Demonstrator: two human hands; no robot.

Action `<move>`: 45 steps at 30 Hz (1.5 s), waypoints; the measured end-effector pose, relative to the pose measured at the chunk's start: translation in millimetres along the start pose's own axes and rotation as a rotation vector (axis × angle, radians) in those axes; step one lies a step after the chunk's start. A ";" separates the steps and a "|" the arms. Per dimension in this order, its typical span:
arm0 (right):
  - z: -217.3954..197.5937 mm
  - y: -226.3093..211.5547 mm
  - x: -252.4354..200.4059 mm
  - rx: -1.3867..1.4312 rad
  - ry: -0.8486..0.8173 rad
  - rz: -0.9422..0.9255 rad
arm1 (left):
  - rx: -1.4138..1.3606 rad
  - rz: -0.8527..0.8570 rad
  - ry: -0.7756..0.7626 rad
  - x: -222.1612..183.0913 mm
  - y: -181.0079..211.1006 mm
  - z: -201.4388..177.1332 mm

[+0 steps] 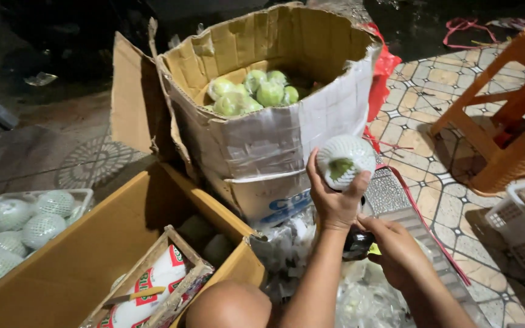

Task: Wrapping individual guavas in white foam protective nets and placing them into a cardboard shipping box, occasionally using a tape dispenser.

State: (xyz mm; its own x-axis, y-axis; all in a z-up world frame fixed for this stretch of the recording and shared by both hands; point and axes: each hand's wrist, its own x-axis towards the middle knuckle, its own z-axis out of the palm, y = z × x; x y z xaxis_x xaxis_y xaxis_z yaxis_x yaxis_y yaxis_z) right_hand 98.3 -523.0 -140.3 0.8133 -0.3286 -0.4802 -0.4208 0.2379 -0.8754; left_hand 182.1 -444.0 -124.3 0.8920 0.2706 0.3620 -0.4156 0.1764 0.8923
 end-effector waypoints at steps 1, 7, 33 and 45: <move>-2.0 -1.4 -5.9 0.002 0.007 0.003 | -0.002 -0.006 -0.005 0.5 -1.2 -0.2; 1.8 1.6 -59.3 -0.257 0.140 -0.303 | -0.004 0.023 0.051 6.8 -9.8 -4.4; -60.0 85.2 34.6 -0.909 -0.242 -0.167 | -0.011 -0.254 -0.152 23.8 7.8 -18.9; -35.9 -123.6 -33.7 -0.713 -0.375 -0.835 | -0.033 -0.287 -0.249 24.0 50.1 -36.7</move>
State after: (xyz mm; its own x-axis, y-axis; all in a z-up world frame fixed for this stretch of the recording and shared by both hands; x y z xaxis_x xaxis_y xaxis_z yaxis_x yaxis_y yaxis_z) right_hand 108.4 -574.2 -17.9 0.9624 0.1797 0.2038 0.2694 -0.5334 -0.8019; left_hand 176.1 -394.0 -80.8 0.9871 -0.0319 0.1570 -0.1447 0.2426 0.9593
